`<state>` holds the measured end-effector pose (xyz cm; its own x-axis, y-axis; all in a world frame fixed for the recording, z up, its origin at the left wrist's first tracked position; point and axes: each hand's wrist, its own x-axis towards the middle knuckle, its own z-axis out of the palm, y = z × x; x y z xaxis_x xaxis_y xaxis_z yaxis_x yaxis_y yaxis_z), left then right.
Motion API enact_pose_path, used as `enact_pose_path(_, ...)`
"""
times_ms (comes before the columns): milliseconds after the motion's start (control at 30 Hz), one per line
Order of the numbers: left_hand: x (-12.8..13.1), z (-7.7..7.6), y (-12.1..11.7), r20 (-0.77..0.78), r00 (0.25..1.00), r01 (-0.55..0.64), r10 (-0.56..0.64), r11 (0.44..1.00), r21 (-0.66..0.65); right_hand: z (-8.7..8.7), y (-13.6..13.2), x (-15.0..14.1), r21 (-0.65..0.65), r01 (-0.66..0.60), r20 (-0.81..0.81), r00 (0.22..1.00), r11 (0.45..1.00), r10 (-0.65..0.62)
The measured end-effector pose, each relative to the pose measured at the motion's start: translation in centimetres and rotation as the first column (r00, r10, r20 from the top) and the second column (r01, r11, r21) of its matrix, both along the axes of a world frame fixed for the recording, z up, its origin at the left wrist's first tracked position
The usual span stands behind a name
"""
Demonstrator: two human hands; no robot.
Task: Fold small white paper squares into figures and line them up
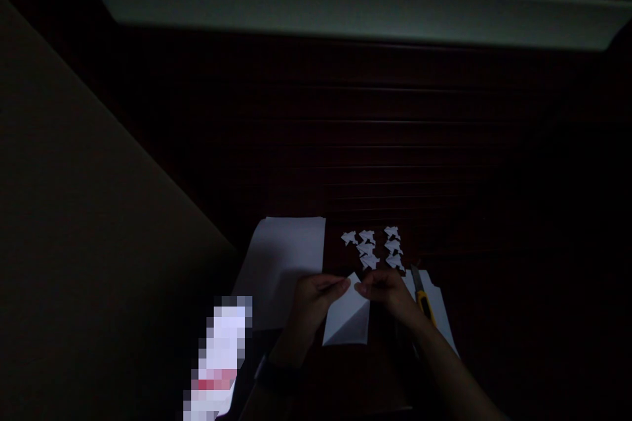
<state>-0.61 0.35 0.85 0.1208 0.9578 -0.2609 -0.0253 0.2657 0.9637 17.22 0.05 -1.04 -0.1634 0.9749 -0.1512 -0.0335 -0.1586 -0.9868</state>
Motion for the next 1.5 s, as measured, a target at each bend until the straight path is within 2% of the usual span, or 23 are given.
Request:
enact_pose_path(133,0.3,0.3,-0.3,0.048,0.997,0.058,-0.055,0.996,-0.062,-0.5,0.0,-0.2,-0.167,0.051,-0.163,0.984,0.985,-0.079)
enact_pose_path(300,0.5,-0.1,-0.6,0.046,0.997,0.058,-0.055,0.997,-0.053,0.0,-0.3,-0.5,-0.246,-0.005,-0.267,0.962,0.969,-0.062)
enact_pose_path(500,0.8,-0.5,-0.4,-0.036,0.993,0.114,-0.115,0.993,-0.028,0.7,-0.4,-0.8,-0.327,0.027,-0.324,0.936,0.945,-0.138)
enact_pose_path(633,0.9,-0.5,-0.5,-0.024,0.987,0.159,-0.161,0.986,-0.057,0.9,-0.4,-1.0,-0.332,-0.001,-0.355,0.927,0.943,-0.124)
enact_pose_path(800,0.9,-0.2,-0.7,0.089,0.990,0.113,-0.107,0.991,-0.065,0.8,-0.5,-1.0,-0.339,-0.035,-0.345,0.934,0.940,-0.090)
enact_pose_path(967,0.7,0.3,-0.6,0.030,0.995,0.095,-0.092,0.991,-0.096,0.7,-0.7,-0.6,-0.297,-0.123,-0.358,0.934,0.947,0.009)
enact_pose_path(1133,0.3,1.2,-0.4,-0.026,0.976,0.218,-0.218,0.976,0.008,1.1,-0.8,-0.2,-0.254,-0.166,-0.336,0.939,0.953,0.074)
enact_pose_path(1233,0.3,1.5,-0.4,-0.052,0.967,0.253,-0.249,0.963,0.095,1.6,-1.0,-0.1,-0.251,-0.170,-0.307,0.948,0.953,0.088)
enact_pose_path(1367,0.5,1.3,-0.5,-0.099,0.969,0.241,-0.228,0.959,0.149,1.6,-0.9,0.0,-0.241,-0.125,-0.267,0.962,0.962,0.059)
enact_pose_path(1500,0.7,0.7,-0.4,-0.236,0.964,0.178,-0.125,0.959,0.218,1.2,-0.5,0.4,-0.192,-0.058,-0.220,0.975,0.980,0.015)
